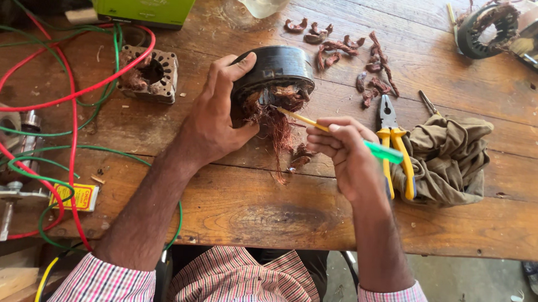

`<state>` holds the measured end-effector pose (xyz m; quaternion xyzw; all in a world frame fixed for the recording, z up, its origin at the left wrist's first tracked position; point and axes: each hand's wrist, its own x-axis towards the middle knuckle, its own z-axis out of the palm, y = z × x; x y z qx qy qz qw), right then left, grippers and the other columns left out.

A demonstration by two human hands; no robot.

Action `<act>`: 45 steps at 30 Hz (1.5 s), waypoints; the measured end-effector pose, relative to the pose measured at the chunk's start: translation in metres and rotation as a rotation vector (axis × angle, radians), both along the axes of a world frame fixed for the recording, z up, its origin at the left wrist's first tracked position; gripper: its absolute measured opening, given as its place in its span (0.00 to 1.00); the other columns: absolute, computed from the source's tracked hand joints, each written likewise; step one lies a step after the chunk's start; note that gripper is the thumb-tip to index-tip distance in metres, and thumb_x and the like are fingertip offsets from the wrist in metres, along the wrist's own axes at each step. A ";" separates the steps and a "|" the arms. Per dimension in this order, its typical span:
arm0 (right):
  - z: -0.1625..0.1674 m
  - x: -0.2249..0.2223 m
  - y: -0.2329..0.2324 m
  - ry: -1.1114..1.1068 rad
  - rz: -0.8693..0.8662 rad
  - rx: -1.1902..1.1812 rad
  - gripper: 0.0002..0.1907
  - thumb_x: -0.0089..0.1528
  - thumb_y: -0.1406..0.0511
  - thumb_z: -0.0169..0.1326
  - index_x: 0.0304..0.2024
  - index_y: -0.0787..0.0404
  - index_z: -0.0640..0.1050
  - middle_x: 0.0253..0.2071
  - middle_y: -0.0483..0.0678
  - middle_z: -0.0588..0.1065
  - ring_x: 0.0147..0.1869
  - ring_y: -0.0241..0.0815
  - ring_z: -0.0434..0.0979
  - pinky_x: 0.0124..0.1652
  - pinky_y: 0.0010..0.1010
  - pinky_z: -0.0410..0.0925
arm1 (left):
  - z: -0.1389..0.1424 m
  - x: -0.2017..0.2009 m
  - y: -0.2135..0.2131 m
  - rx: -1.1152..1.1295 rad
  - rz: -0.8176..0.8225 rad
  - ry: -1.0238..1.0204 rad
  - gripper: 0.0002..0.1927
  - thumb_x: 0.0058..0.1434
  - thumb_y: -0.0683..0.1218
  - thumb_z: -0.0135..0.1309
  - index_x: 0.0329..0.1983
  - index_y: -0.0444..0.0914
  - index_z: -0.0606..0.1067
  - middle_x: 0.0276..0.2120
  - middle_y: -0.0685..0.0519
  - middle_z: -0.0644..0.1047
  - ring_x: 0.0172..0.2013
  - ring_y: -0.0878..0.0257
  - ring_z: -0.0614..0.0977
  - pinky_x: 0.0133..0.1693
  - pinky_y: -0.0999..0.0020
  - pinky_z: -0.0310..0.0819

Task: The person holds a burnt electric motor stator on a wooden workbench and uses a screwdriver to pry burnt copper windings out of the stator slots, working around the ring slot by slot. Extracted burnt wire pieces accumulate on the table, and the person briefly uses pliers to pull out a piece of winding.

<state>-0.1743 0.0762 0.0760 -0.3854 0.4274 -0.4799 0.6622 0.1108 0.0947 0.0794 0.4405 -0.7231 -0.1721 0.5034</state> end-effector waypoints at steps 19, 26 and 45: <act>-0.003 0.027 0.023 -0.094 -0.128 -0.011 0.14 0.70 0.70 0.44 0.52 0.77 0.72 0.45 0.64 0.79 0.49 0.53 0.82 0.54 0.41 0.77 | -0.009 -0.005 -0.007 -0.040 -0.004 0.034 0.54 0.48 0.38 0.73 0.75 0.38 0.55 0.65 0.38 0.64 0.69 0.43 0.68 0.69 0.54 0.68; 0.005 0.057 0.036 -0.205 -0.292 0.080 0.15 0.68 0.68 0.43 0.51 0.73 0.76 0.46 0.61 0.79 0.49 0.48 0.83 0.53 0.37 0.77 | 0.000 -0.008 -0.003 -0.044 0.000 0.031 0.54 0.49 0.42 0.74 0.75 0.38 0.55 0.64 0.37 0.64 0.66 0.41 0.71 0.67 0.54 0.70; 0.021 0.050 0.057 0.165 -0.118 -0.155 0.19 0.71 0.67 0.47 0.59 0.73 0.75 0.46 0.53 0.80 0.43 0.36 0.79 0.43 0.25 0.74 | 0.006 -0.032 0.007 -0.154 0.095 -0.013 0.40 0.60 0.45 0.72 0.67 0.34 0.59 0.61 0.36 0.68 0.63 0.44 0.73 0.65 0.53 0.71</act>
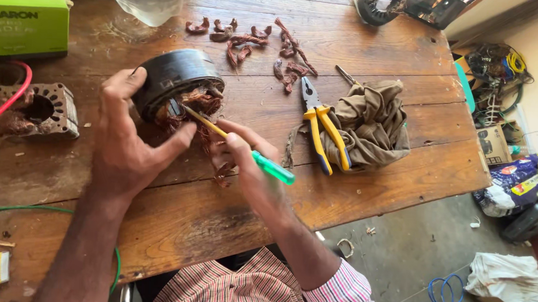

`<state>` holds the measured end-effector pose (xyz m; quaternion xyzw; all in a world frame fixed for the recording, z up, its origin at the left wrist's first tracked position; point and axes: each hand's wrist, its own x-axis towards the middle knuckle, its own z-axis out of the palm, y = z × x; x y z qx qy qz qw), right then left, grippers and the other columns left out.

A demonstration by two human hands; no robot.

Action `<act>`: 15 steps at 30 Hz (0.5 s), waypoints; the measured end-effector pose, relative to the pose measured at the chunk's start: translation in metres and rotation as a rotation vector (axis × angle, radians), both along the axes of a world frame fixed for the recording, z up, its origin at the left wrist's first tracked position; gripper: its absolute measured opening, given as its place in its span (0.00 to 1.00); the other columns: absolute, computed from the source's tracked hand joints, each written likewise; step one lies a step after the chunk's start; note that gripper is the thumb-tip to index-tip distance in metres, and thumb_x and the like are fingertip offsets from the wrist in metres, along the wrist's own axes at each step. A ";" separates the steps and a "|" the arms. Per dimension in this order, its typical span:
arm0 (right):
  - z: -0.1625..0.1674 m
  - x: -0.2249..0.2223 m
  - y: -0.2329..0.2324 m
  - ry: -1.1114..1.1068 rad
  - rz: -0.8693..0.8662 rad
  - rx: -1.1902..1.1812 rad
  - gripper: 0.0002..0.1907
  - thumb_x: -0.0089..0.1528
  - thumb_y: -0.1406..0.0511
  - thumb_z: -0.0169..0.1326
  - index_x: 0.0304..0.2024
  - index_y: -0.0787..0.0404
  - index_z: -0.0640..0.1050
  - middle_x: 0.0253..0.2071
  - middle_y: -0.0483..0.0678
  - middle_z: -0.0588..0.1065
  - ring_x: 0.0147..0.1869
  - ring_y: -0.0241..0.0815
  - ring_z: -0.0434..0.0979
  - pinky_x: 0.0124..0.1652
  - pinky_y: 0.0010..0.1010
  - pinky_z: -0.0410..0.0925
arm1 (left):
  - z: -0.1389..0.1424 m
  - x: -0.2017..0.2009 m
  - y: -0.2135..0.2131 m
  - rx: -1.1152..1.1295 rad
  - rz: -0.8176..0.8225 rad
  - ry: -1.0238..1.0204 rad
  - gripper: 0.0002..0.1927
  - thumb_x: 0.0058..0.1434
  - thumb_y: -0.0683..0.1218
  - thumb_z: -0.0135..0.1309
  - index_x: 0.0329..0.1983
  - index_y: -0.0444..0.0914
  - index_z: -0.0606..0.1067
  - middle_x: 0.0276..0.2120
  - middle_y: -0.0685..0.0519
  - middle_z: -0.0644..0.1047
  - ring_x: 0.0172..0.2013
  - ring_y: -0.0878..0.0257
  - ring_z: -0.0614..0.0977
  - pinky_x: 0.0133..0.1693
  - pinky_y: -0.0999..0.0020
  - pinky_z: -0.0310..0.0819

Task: The person holds a burnt electric motor stator on a wooden workbench and uses a screwdriver to pry burnt copper windings out of the stator slots, working around the ring slot by slot. Extracted burnt wire pieces accumulate on the table, and the person briefly uses pliers to pull out a piece of winding.

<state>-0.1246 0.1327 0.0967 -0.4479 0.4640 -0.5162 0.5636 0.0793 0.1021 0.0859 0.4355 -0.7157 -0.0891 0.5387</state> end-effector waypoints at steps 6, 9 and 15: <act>-0.001 -0.012 -0.006 0.150 0.101 0.090 0.21 0.71 0.61 0.46 0.53 0.74 0.79 0.34 0.51 0.79 0.32 0.35 0.78 0.31 0.26 0.70 | 0.000 -0.008 0.004 0.077 0.011 0.094 0.38 0.65 0.42 0.64 0.73 0.34 0.57 0.60 0.40 0.69 0.60 0.49 0.75 0.62 0.56 0.74; -0.010 -0.010 -0.012 -0.273 0.080 0.309 0.24 0.72 0.59 0.42 0.53 0.75 0.78 0.37 0.52 0.80 0.34 0.36 0.79 0.35 0.27 0.72 | 0.003 -0.006 0.008 0.062 0.041 0.001 0.39 0.65 0.41 0.60 0.77 0.37 0.57 0.61 0.39 0.68 0.60 0.47 0.74 0.63 0.54 0.74; -0.015 0.015 -0.012 -0.454 -0.004 0.361 0.25 0.72 0.57 0.40 0.51 0.74 0.77 0.38 0.54 0.81 0.32 0.38 0.80 0.37 0.28 0.74 | 0.011 0.000 0.010 0.070 0.057 -0.029 0.39 0.66 0.42 0.56 0.79 0.40 0.59 0.65 0.38 0.67 0.62 0.42 0.73 0.64 0.51 0.72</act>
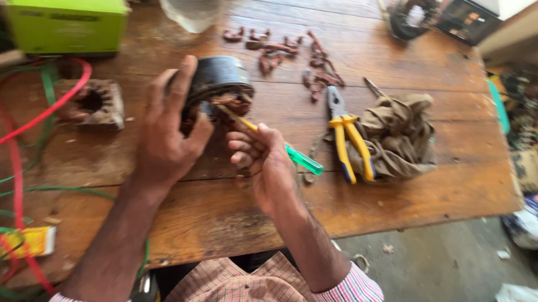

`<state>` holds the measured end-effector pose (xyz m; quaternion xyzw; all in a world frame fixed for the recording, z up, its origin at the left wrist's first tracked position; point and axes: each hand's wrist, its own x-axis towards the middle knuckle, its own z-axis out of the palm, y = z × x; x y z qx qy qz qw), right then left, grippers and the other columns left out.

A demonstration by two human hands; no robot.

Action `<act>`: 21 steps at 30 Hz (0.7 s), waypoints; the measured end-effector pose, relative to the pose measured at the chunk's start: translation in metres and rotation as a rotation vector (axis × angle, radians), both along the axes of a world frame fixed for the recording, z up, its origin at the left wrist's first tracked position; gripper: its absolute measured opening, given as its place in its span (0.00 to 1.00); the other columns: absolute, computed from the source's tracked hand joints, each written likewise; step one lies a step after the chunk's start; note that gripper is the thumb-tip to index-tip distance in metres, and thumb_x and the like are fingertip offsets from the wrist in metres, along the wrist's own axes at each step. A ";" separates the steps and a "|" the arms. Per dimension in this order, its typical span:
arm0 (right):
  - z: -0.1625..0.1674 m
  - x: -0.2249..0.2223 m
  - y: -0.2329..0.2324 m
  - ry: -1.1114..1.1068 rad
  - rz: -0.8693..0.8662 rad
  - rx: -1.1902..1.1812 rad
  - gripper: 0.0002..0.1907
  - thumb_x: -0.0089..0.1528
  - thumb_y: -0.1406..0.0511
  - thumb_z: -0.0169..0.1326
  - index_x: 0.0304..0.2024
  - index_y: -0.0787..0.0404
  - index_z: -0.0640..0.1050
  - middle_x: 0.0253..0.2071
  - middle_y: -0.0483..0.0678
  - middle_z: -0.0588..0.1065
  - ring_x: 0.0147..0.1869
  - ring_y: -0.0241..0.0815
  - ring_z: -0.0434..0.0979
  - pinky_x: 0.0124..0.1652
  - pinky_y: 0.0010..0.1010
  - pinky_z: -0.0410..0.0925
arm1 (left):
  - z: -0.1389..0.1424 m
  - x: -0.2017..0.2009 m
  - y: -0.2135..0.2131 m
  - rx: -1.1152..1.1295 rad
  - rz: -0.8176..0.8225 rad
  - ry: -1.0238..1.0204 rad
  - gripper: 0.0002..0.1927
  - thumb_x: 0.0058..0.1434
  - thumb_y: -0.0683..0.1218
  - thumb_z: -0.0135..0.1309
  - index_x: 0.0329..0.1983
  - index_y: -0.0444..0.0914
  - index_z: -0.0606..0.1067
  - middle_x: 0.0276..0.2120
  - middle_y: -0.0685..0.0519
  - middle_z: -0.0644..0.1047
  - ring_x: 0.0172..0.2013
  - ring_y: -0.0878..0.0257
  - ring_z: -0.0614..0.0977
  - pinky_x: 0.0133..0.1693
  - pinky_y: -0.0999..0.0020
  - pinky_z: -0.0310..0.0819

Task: The person holds a burnt electric motor stator on a wooden workbench and uses a screwdriver to pry burnt copper windings out of the stator slots, working around the ring slot by slot. Extracted burnt wire pieces accumulate on the table, and the person briefly uses pliers to pull out a piece of winding.

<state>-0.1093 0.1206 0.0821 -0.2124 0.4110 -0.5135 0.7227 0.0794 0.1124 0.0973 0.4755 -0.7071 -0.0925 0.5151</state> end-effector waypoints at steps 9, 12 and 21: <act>0.030 0.020 0.018 0.930 0.125 -0.489 0.22 0.70 0.62 0.42 0.46 0.75 0.80 0.34 0.54 0.81 0.32 0.38 0.79 0.31 0.28 0.74 | 0.002 0.007 -0.003 0.008 -0.025 0.014 0.38 0.69 0.46 0.57 0.80 0.41 0.58 0.65 0.36 0.67 0.62 0.40 0.73 0.64 0.50 0.71; 0.020 0.008 0.003 0.524 0.076 -0.328 0.21 0.71 0.63 0.42 0.47 0.77 0.78 0.36 0.57 0.81 0.34 0.41 0.81 0.33 0.31 0.75 | -0.001 0.010 -0.006 0.018 -0.031 0.030 0.38 0.68 0.46 0.56 0.80 0.41 0.58 0.64 0.37 0.67 0.61 0.42 0.74 0.63 0.51 0.72; 0.000 0.013 -0.014 0.000 -0.119 -0.015 0.22 0.72 0.61 0.40 0.53 0.77 0.74 0.43 0.59 0.80 0.41 0.43 0.82 0.42 0.32 0.77 | -0.002 0.008 -0.008 0.032 -0.017 0.018 0.39 0.66 0.47 0.57 0.80 0.43 0.58 0.64 0.36 0.67 0.61 0.42 0.74 0.63 0.51 0.72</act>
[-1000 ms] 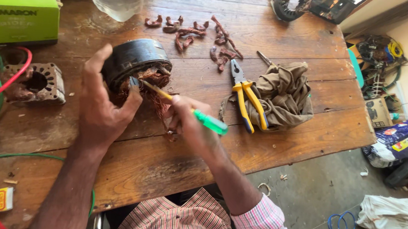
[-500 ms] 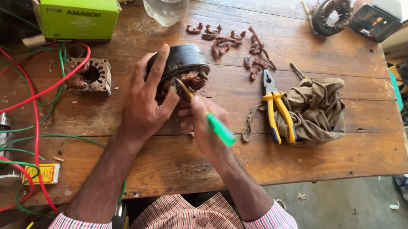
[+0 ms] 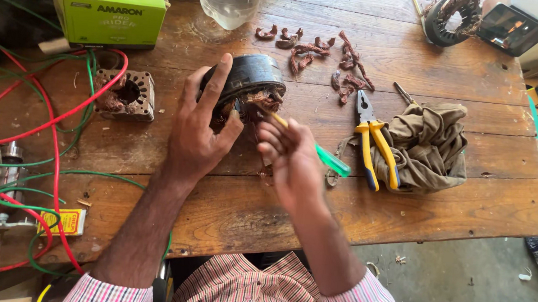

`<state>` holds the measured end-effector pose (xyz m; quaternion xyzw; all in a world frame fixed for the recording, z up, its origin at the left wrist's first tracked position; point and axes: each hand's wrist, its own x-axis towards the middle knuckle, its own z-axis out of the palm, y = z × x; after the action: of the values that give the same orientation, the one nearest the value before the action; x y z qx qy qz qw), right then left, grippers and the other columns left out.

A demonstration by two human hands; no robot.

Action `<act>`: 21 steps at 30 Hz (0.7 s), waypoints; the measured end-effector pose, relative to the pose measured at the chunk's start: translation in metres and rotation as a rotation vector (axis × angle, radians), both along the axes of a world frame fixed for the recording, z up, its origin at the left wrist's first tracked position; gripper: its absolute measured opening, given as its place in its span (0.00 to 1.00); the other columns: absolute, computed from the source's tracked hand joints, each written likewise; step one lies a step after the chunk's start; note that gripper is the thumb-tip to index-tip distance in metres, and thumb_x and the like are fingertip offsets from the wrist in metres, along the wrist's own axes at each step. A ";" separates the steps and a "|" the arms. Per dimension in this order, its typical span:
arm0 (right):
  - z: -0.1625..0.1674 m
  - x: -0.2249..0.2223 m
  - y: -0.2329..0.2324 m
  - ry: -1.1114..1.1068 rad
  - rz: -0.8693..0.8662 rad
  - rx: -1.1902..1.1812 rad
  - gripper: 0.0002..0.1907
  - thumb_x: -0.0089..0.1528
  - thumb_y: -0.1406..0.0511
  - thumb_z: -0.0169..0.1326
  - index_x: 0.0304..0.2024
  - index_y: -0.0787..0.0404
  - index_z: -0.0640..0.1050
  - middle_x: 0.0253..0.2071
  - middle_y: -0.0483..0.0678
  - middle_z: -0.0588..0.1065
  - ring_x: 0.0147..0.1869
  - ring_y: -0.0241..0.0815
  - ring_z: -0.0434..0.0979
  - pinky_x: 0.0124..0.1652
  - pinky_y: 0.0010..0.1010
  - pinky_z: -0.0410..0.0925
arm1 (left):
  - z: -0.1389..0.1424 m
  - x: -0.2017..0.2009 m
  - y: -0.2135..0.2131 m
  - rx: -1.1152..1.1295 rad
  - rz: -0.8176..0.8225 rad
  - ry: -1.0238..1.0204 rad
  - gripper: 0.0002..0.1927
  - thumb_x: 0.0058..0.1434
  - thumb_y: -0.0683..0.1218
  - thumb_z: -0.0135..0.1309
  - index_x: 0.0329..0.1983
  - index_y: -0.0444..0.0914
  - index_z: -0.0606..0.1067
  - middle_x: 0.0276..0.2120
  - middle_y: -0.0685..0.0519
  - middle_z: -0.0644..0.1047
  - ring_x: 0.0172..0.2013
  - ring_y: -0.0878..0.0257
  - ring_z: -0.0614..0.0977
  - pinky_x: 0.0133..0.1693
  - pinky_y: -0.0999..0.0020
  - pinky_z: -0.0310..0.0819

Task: The person holds a burnt electric motor stator on a wooden workbench and uses a screwdriver to pry burnt copper windings out of the stator slots, working around the ring slot by slot. Extracted burnt wire pieces accumulate on the table, and the person briefly uses pliers to pull out a piece of winding.

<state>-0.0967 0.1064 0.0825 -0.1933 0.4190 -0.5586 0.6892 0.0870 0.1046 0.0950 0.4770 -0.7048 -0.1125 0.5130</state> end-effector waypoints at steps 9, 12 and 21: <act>0.003 -0.007 0.008 0.011 0.003 -0.034 0.24 0.72 0.61 0.41 0.55 0.78 0.75 0.42 0.57 0.80 0.39 0.40 0.81 0.38 0.30 0.77 | 0.000 0.002 -0.004 0.015 -0.017 0.014 0.39 0.67 0.48 0.56 0.80 0.44 0.57 0.64 0.36 0.67 0.60 0.42 0.75 0.62 0.51 0.73; 0.007 -0.004 -0.001 -0.025 0.068 -0.081 0.24 0.72 0.61 0.41 0.54 0.79 0.75 0.41 0.58 0.80 0.39 0.41 0.81 0.37 0.30 0.77 | 0.001 -0.002 0.000 0.006 0.010 -0.023 0.40 0.66 0.47 0.57 0.80 0.44 0.58 0.64 0.37 0.68 0.60 0.42 0.75 0.62 0.50 0.73; 0.015 -0.013 0.034 0.424 0.081 -0.290 0.23 0.71 0.61 0.44 0.51 0.78 0.77 0.33 0.56 0.79 0.30 0.41 0.79 0.28 0.30 0.74 | -0.006 0.004 0.001 0.002 -0.031 0.055 0.37 0.68 0.44 0.52 0.80 0.43 0.56 0.66 0.38 0.68 0.63 0.43 0.75 0.64 0.53 0.73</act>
<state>-0.1096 0.1402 0.0977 -0.4197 0.4614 -0.5317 0.5729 0.0906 0.1055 0.0887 0.4633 -0.6977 -0.1342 0.5297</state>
